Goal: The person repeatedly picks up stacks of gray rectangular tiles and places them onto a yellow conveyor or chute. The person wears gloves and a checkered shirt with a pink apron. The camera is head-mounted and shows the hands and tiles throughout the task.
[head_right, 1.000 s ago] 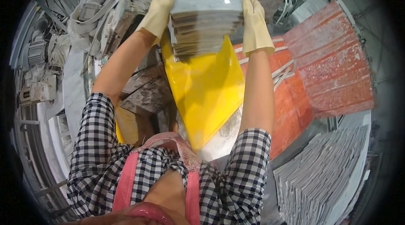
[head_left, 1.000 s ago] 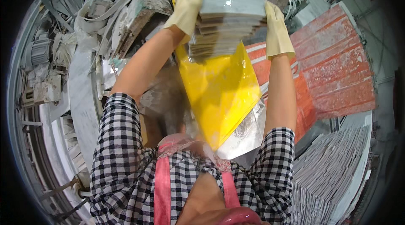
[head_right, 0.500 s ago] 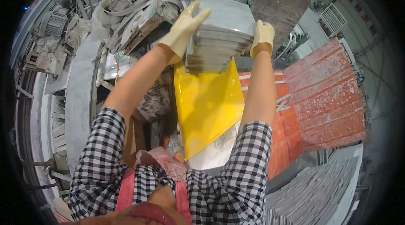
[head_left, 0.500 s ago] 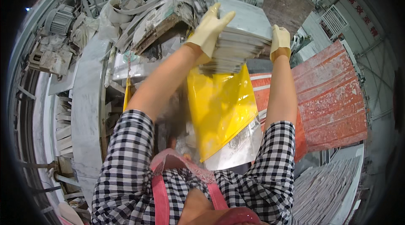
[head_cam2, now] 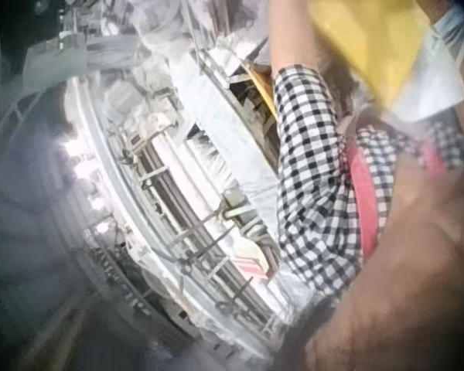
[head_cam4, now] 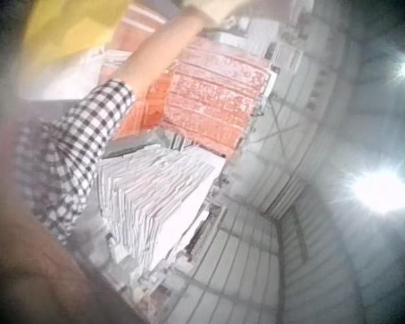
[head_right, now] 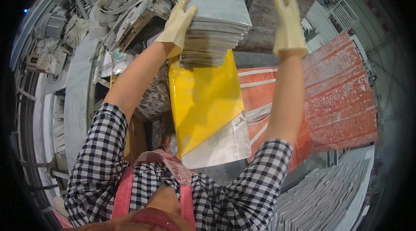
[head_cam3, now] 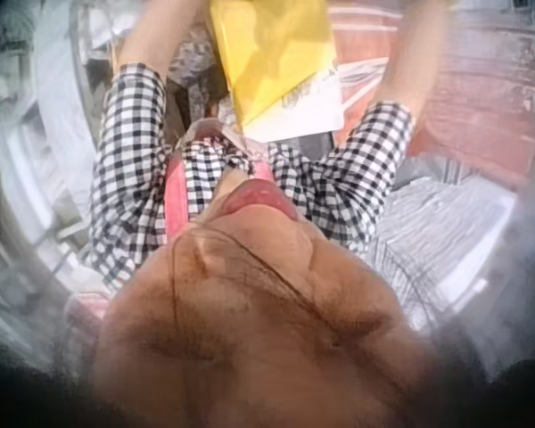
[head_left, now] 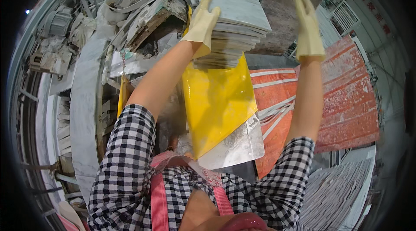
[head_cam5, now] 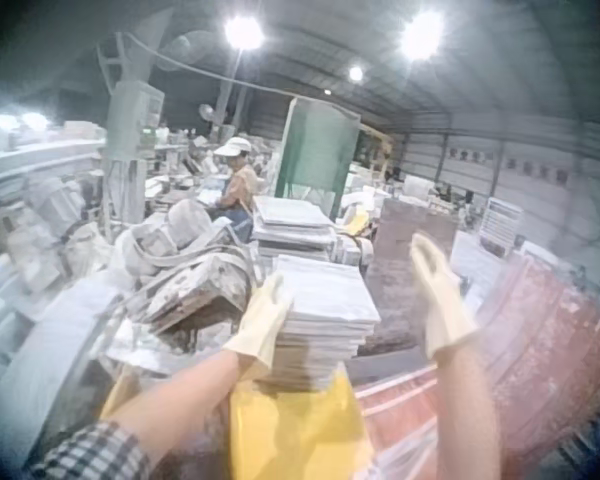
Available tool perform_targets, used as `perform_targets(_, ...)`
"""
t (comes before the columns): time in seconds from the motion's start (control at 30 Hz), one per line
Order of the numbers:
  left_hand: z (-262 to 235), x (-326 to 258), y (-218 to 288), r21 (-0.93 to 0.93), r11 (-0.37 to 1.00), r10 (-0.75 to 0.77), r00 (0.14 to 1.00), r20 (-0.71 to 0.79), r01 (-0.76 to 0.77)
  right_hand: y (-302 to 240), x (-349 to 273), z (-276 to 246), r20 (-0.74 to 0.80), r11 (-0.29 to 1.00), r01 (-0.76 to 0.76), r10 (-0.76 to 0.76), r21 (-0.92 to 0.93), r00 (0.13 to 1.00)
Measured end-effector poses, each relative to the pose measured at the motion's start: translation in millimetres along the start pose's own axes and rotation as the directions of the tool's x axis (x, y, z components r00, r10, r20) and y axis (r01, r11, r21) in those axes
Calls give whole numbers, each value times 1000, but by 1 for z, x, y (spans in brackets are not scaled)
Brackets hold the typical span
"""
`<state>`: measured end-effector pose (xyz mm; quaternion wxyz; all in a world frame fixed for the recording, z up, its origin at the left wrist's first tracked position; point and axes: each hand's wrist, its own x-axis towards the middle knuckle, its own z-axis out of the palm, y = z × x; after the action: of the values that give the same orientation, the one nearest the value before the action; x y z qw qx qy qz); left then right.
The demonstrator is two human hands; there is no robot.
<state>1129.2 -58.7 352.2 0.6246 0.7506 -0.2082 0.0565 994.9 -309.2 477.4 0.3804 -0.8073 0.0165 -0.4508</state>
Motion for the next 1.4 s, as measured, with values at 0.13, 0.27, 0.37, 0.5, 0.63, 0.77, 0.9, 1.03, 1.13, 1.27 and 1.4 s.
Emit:
perform_targets(0.13, -15, 0, 8, -24, 996, 80, 994, -71, -82, 26, -53, 38, -36, 993, -96, 98, 68, 994)
perform_targets(0.27, -76, -40, -28, -206, 915, 301, 926, -227, -347, -42, -101, 42, -106, 988, 77, -63, 130, 992)
perform_targets(0.37, -178, -148, -99, -4, 986, 164, 963, -213, -169, -98, -182, 64, -12, 978, 169, -169, 122, 986)
perform_targets(0.5, -320, -353, -177, 635, 705, -103, 932, -348, 315, -103, -287, 95, 299, 991, 77, -107, 110, 948)
perform_targets(0.63, -419, -521, -172, 291, 630, -238, 536, -810, 719, -89, -346, 103, 555, 882, -465, 347, 82, 756)
perform_targets(0.77, -494, -632, -150, 325, 178, -160, 353, -922, 929, -118, -384, 92, 575, 723, -687, 533, 71, 620)
perform_targets(0.9, -563, -680, -136, 258, 206, -371, 319, -872, 944, -136, -391, 140, 692, 773, -632, 426, 56, 583)
perform_targets(1.03, -608, -679, -120, 143, 292, -686, 312, -658, 946, -142, -385, 180, 669, 718, -696, 508, 20, 542)
perform_targets(1.13, -611, -687, -127, 244, 242, -726, 342, -596, 939, -145, -389, 187, 753, 722, -692, 451, 8, 479)
perform_targets(1.27, -596, -725, -138, -29, 325, -796, 257, -548, 945, -138, -394, 193, 771, 690, -724, 468, -14, 432)
perform_targets(1.4, -575, -760, -98, -82, 353, -677, 194, -709, 932, -124, -400, 209, 805, 620, -783, 487, -44, 340)
